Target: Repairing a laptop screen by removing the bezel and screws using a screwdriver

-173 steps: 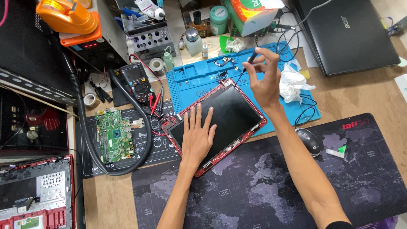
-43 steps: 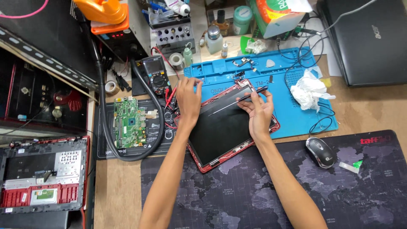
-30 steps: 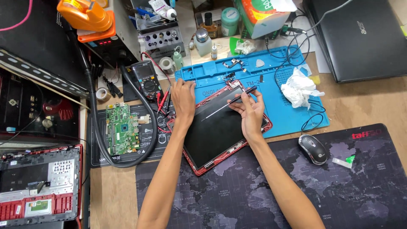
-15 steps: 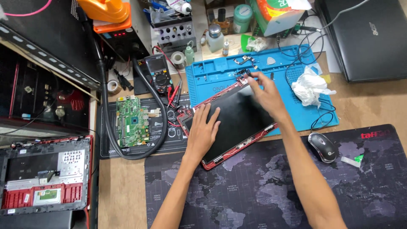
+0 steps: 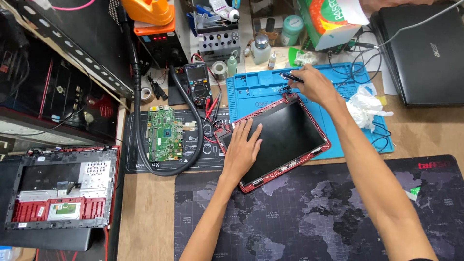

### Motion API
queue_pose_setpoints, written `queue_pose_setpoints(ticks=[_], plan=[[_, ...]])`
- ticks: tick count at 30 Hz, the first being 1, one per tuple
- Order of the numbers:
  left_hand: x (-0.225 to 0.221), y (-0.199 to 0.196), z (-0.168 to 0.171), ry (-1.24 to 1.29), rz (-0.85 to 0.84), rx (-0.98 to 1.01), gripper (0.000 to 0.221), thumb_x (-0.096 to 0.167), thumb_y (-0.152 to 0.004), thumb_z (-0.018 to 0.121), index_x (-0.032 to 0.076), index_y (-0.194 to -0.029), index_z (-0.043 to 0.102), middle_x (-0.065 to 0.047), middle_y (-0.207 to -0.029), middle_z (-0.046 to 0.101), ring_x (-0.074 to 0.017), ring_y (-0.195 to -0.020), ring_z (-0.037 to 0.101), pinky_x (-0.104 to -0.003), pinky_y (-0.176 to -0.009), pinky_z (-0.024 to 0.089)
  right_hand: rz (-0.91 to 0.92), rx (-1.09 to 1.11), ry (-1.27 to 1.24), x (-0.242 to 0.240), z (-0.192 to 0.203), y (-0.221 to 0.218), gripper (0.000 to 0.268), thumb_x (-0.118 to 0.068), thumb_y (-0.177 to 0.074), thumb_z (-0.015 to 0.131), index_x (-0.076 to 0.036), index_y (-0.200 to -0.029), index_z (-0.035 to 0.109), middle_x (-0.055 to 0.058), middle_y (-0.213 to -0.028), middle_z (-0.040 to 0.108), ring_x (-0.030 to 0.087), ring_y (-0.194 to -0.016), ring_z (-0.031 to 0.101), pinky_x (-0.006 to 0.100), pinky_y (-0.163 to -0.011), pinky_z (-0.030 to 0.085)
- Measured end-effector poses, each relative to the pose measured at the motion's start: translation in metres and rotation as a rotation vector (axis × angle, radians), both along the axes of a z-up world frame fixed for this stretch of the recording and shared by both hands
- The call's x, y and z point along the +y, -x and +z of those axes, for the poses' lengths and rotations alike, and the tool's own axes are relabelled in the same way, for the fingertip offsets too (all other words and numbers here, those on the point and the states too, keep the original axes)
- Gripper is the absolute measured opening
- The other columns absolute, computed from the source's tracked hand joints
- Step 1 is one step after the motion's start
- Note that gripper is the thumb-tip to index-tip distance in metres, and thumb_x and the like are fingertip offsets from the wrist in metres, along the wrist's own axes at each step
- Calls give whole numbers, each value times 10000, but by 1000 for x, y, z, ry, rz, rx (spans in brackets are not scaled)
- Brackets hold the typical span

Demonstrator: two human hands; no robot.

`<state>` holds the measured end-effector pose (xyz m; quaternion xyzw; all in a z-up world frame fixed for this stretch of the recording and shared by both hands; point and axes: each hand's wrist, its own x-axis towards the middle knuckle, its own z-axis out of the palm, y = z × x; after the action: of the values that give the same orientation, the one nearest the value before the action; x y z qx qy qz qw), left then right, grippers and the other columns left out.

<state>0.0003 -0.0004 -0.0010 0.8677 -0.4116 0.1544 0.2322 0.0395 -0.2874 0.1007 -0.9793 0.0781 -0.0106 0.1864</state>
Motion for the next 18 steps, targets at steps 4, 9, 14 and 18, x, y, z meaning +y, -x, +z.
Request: queue_pose_setpoints(ticks=[4, 9, 14, 18], plan=[[1, 1, 0, -5, 1, 27, 418, 310, -1053, 509, 157, -1439, 559, -177, -1474, 514, -334, -1424, 439, -464, -1232, 270, 84, 5, -44, -5, 1, -3, 325, -21, -961, 683, 3, -1284, 650, 260, -1070, 608, 501, -1008, 671, 612, -812, 552], [0, 1, 1, 5, -3, 57, 415, 307, -1056, 510, 157, -1440, 561, -180, -1478, 516, -335, -1427, 441, -465, -1235, 261, 106, 32, -1, 1, 6, 1, 272, 11, -995, 632, 4, -1265, 667, 234, -1048, 653, 449, -982, 684, 583, -816, 550], [4, 3, 7, 66, -8, 110, 381, 274, -1043, 548, 129, -1391, 602, -185, -1454, 539, -335, -1414, 462, -448, -1228, 285, 47, 23, -66, -15, 4, 2, 84, -49, -980, 665, -78, -1049, 704, 173, -1002, 711, 414, -1005, 693, 531, -858, 550], [7, 3, 12, 213, -22, 212, 297, 223, -1040, 585, 106, -1297, 675, -164, -1366, 616, -307, -1360, 531, -412, -1212, 336, -20, -103, -146, -12, 23, 17, 111, -31, -985, 656, -109, -1031, 719, 122, -933, 749, 378, -937, 703, 494, -851, 537]])
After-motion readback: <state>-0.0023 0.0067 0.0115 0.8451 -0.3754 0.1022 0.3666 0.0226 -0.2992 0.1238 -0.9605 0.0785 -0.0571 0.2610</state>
